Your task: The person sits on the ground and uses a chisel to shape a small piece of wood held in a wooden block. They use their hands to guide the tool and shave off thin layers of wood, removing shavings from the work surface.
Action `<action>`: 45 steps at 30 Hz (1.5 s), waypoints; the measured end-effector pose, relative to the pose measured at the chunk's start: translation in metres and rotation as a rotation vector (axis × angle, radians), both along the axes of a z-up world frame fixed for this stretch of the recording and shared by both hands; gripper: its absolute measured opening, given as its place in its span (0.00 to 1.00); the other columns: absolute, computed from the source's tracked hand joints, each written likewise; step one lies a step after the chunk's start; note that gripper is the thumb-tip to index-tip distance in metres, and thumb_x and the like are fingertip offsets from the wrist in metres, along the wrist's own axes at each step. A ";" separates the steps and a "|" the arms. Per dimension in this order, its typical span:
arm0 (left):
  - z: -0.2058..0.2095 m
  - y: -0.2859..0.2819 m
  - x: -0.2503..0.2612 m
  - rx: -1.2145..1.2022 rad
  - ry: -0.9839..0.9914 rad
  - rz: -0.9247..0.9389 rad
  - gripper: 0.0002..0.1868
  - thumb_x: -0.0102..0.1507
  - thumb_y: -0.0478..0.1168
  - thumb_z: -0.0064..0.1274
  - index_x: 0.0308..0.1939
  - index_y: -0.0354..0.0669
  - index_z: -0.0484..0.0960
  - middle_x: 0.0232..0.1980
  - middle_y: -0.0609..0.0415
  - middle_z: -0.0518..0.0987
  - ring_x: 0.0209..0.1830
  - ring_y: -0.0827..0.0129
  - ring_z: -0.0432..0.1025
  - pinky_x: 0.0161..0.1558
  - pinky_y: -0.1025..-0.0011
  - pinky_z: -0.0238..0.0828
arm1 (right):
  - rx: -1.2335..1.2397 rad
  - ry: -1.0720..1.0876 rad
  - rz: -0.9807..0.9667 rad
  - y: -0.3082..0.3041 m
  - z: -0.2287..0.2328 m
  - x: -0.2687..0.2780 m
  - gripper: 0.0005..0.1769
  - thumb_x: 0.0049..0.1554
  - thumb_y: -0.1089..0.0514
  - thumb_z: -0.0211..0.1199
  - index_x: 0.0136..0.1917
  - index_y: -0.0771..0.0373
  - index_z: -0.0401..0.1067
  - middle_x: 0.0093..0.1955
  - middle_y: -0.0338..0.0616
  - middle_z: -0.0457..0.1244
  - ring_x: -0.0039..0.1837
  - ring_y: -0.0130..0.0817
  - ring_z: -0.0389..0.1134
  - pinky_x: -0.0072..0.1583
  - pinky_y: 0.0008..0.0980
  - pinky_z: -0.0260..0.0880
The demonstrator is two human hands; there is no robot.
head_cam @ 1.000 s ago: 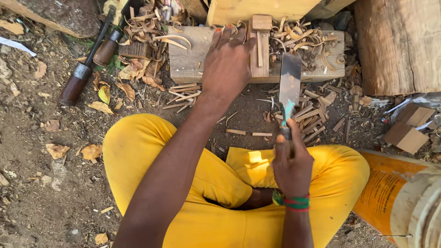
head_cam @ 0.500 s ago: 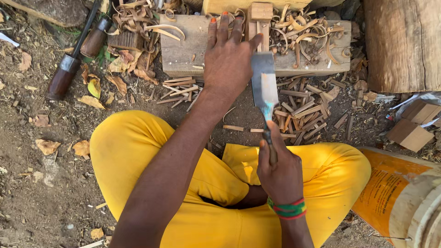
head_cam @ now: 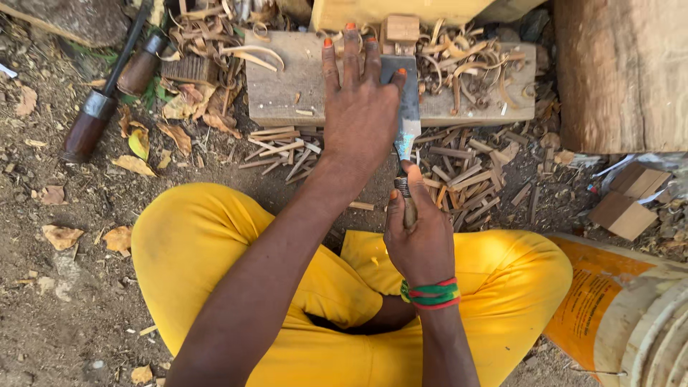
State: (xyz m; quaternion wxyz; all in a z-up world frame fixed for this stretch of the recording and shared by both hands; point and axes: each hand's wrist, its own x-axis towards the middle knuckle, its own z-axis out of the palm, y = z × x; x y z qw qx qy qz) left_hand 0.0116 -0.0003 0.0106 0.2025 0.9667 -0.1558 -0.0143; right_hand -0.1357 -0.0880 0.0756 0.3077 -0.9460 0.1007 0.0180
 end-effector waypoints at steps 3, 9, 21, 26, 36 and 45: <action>0.000 -0.002 0.002 0.085 0.059 -0.005 0.14 0.61 0.37 0.58 0.50 0.51 0.87 0.78 0.38 0.61 0.81 0.36 0.41 0.75 0.33 0.26 | -0.014 -0.112 0.073 -0.001 -0.007 0.000 0.24 0.64 0.61 0.58 0.73 0.63 0.66 0.44 0.57 0.68 0.44 0.50 0.74 0.44 0.40 0.71; -0.011 -0.001 0.006 -0.056 -0.080 0.039 0.16 0.63 0.38 0.58 0.55 0.51 0.86 0.75 0.35 0.66 0.80 0.36 0.45 0.76 0.33 0.28 | -0.035 -0.030 0.022 0.000 -0.013 0.002 0.26 0.63 0.59 0.58 0.74 0.59 0.65 0.39 0.57 0.68 0.40 0.53 0.72 0.42 0.43 0.69; 0.001 0.017 -0.005 -0.114 0.014 -0.130 0.19 0.64 0.37 0.56 0.61 0.49 0.81 0.73 0.51 0.70 0.78 0.45 0.53 0.75 0.37 0.41 | 0.654 -0.012 -0.358 -0.036 -0.011 -0.059 0.26 0.67 0.53 0.53 0.76 0.58 0.62 0.33 0.37 0.60 0.28 0.22 0.61 0.27 0.26 0.61; -0.002 0.004 -0.004 0.129 -0.059 -0.213 0.26 0.58 0.33 0.59 0.62 0.48 0.80 0.74 0.55 0.69 0.78 0.50 0.54 0.77 0.42 0.35 | 0.676 0.002 -0.364 -0.049 -0.029 -0.075 0.28 0.66 0.50 0.54 0.77 0.60 0.60 0.35 0.37 0.62 0.28 0.22 0.63 0.29 0.24 0.62; -0.018 -0.012 -0.002 0.082 -0.035 -0.247 0.26 0.57 0.29 0.59 0.59 0.50 0.82 0.74 0.52 0.69 0.79 0.53 0.54 0.77 0.42 0.32 | 0.680 0.070 -0.356 -0.051 -0.035 -0.072 0.29 0.65 0.50 0.55 0.77 0.59 0.61 0.34 0.38 0.63 0.29 0.21 0.63 0.29 0.24 0.61; -0.023 0.004 0.001 0.008 -0.106 -0.198 0.34 0.57 0.24 0.55 0.64 0.59 0.80 0.70 0.59 0.74 0.77 0.54 0.57 0.77 0.40 0.37 | 0.628 0.062 -0.311 -0.053 -0.028 -0.078 0.30 0.64 0.53 0.59 0.78 0.60 0.62 0.35 0.35 0.62 0.31 0.18 0.61 0.32 0.24 0.63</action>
